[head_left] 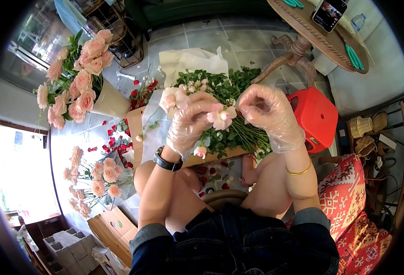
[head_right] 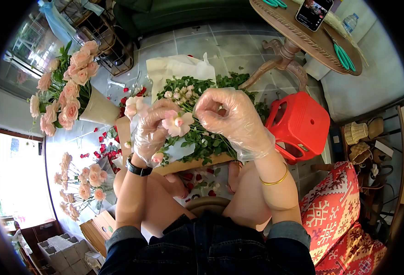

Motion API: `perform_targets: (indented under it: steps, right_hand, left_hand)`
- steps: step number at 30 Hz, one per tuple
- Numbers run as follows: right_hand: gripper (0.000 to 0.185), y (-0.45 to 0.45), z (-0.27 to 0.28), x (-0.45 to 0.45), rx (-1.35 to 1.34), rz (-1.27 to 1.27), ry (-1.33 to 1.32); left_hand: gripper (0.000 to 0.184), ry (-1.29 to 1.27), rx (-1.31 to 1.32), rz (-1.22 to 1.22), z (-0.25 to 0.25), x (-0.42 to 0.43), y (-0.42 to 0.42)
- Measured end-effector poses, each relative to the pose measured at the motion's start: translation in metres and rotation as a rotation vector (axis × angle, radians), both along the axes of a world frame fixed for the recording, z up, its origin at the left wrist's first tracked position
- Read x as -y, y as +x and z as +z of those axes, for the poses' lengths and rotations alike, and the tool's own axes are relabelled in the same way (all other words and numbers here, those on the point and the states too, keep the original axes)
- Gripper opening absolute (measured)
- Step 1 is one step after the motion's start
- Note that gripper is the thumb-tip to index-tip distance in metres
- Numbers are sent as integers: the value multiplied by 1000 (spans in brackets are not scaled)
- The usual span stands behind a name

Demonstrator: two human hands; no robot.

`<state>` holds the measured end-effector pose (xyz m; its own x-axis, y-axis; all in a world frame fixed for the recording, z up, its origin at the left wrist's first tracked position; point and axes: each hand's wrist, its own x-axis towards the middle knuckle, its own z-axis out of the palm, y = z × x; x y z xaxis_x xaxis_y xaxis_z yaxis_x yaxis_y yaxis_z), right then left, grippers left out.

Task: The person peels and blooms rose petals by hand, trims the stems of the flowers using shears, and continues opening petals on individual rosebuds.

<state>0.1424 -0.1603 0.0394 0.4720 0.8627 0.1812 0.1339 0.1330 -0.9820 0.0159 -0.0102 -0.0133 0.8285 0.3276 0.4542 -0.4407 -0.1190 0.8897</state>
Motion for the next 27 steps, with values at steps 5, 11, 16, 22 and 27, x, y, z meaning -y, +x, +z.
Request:
perform_targets:
  steps: [5,11,16,22,27]
  right_hand:
    - [1,4,-3,-2,-14,-128,-10]
    - [9,17,-15,-2,682,-109,-225]
    - [23,-18,-9,-12,482,185,-200]
    - [19,-43,-24,-21,683,-75,-42]
    - [14,-41,-22,-18,623,-111,53]
  left_hand:
    - [20,-134,65,-7,-7,-3,0]
    - [21,-232,-40,223,-16,-3,4]
    - [22,-363,-6,330,-24,-1,14]
    - [21,-102,-232,472,-23,1,16]
    - [29,-372,-164,320,-6,11,15]
